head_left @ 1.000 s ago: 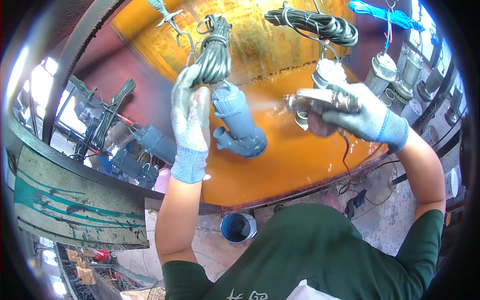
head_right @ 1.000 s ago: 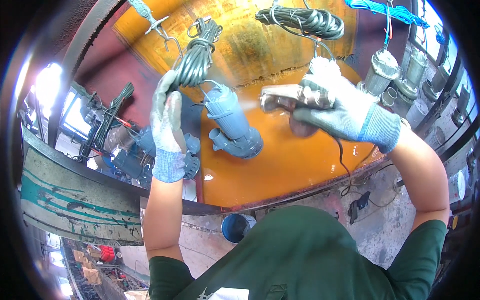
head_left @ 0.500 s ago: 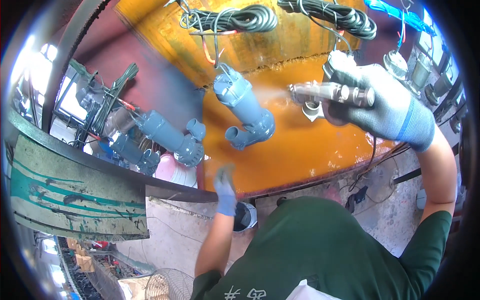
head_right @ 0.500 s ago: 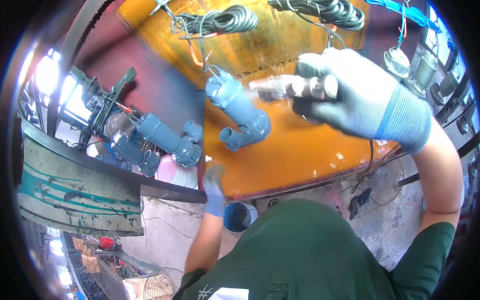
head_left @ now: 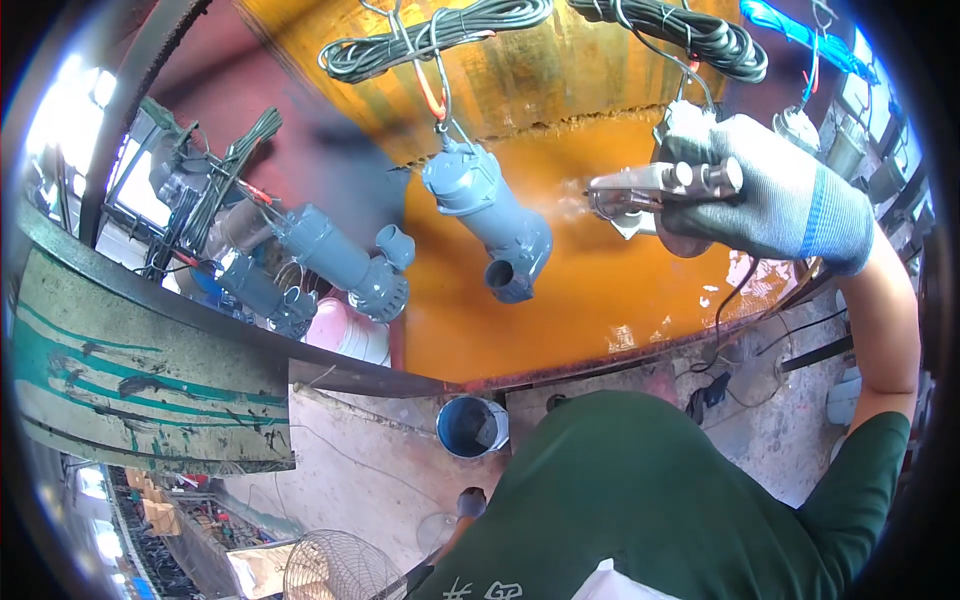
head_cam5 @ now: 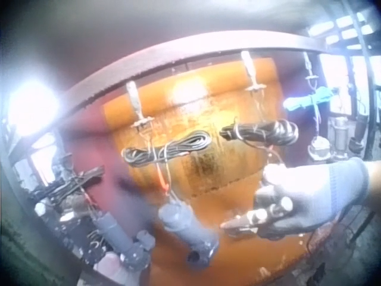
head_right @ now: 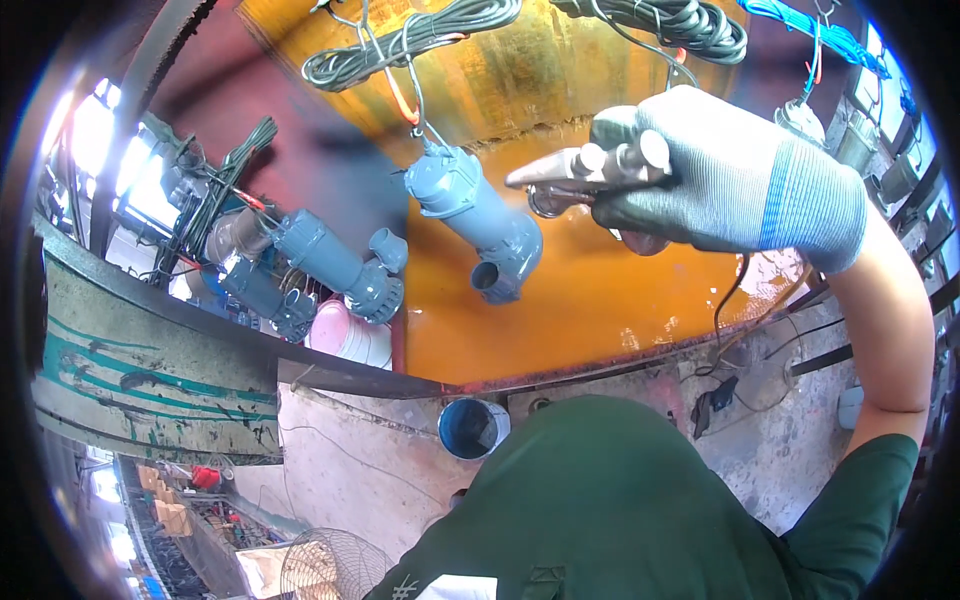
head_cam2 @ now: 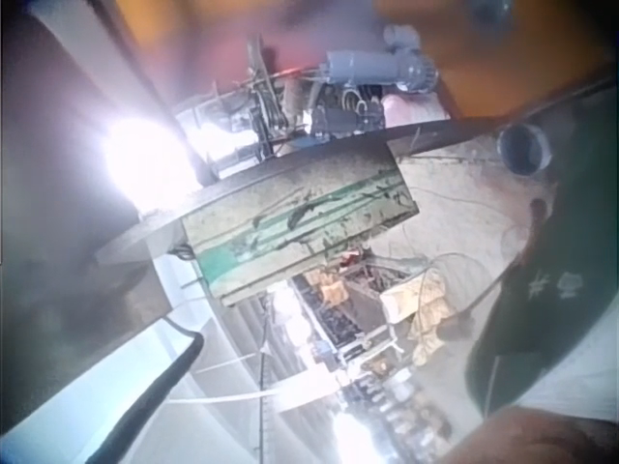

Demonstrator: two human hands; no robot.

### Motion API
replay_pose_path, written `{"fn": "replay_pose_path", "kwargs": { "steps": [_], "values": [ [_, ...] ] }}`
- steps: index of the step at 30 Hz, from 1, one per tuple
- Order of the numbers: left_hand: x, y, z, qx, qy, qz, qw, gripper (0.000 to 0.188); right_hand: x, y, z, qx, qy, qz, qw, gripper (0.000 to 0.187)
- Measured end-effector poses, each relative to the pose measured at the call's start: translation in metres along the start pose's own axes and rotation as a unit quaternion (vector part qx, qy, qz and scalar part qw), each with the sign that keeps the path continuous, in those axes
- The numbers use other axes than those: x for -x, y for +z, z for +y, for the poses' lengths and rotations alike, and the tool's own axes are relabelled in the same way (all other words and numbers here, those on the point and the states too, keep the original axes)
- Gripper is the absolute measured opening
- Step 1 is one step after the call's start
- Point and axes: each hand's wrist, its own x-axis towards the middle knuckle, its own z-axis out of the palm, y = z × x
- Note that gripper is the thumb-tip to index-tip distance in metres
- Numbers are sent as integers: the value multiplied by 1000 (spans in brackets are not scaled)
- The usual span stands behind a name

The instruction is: The person uses a spray gun to apply a grey coating to several industrial pump housings hanging from a rack, rotating the housings and manipulating the cables to ensure full coverage.

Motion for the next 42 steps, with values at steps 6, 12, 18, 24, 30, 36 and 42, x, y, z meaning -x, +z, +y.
{"fn": "replay_pose_path", "kwargs": {
  "steps": [6,12,18,24,30,36,42],
  "values": [
    [14,-18,30,130,-104,7,986,30,14,4,6,88,-61,135,985,26],
    [8,-53,109,170,-50,33,984,34,8,7,8,-3,12,68,998,24],
    [-18,-21,80,126,-7,32,992,37,5,-5,0,70,9,3,998,27],
    [-16,-7,52,66,-42,-22,997,39,-21,-1,-1,9,-22,105,994,22],
    [-3,-9,37,56,-96,-48,993,38,-28,4,-18,59,-48,-46,996,22],
    [-15,-1,28,114,-88,-45,989,38,-16,11,29,-9,-59,158,986,31],
    [-43,-146,252,215,202,134,946,46,30,39,45,-106,84,-56,989,23]
  ]
}}
